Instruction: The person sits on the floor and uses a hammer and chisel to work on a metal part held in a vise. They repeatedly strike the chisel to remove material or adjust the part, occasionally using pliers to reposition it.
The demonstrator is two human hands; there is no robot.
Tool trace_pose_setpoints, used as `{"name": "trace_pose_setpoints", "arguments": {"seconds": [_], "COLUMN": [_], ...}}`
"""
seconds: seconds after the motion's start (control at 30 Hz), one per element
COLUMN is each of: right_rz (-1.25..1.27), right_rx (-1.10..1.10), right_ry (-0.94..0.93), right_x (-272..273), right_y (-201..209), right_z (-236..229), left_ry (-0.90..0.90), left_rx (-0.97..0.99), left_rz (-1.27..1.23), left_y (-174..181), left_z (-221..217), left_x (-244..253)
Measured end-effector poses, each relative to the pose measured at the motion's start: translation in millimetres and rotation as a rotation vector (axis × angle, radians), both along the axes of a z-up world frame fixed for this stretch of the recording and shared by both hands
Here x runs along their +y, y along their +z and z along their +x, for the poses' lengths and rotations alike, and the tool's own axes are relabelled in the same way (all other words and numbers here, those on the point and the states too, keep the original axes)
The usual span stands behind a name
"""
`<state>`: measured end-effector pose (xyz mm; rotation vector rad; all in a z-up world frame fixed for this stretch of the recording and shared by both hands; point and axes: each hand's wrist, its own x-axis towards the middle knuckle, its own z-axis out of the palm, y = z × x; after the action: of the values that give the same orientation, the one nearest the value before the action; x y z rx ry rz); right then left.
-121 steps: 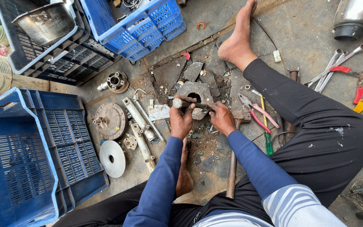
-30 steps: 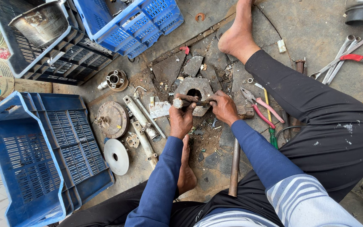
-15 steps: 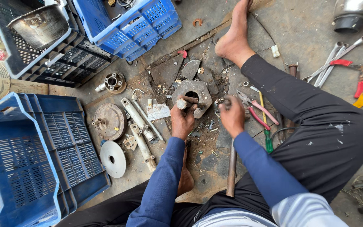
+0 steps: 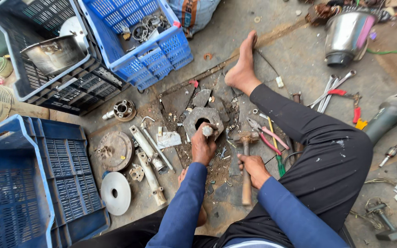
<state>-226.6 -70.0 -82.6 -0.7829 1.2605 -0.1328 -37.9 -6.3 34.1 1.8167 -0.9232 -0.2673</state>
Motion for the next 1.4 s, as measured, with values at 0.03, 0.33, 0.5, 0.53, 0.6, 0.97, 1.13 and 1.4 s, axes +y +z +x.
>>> {"name": "trace_pose_setpoints", "arguments": {"seconds": [0.03,0.33,0.5,0.53,0.6,0.97,1.13,1.4], "right_rz": [-0.066,-1.036,-1.345,-1.248,-1.045,-1.245,-1.583,-0.42], "right_rx": [-0.015,-0.254,-0.375,-0.209,0.127,-0.315,-0.281,-0.25], "right_ry": [0.067,0.481,0.69,0.811,1.03,0.762,0.649,0.296], "right_x": [-1,-15,-21,-20,-20,-20,-35,-35], "right_y": [21,244,279,277,274,261,247,202], "right_z": [-5,-48,-41,-36,-26,-41,-20,-37], "left_ry": [-0.005,-0.056,-0.114,-0.115,-0.116,-0.218,-0.116,0.0], "left_rx": [-0.009,-0.057,-0.131,-0.096,-0.029,-0.066,-0.043,-0.018], "left_rz": [-0.001,0.065,-0.003,0.005,0.006,0.062,0.035,0.04], "left_y": [1,-4,-22,-27,-32,-42,-17,-11], "left_z": [-2,-6,-2,-4,-6,12,17,24], "left_x": [1,1,1,5,10,8,4,-2]}}
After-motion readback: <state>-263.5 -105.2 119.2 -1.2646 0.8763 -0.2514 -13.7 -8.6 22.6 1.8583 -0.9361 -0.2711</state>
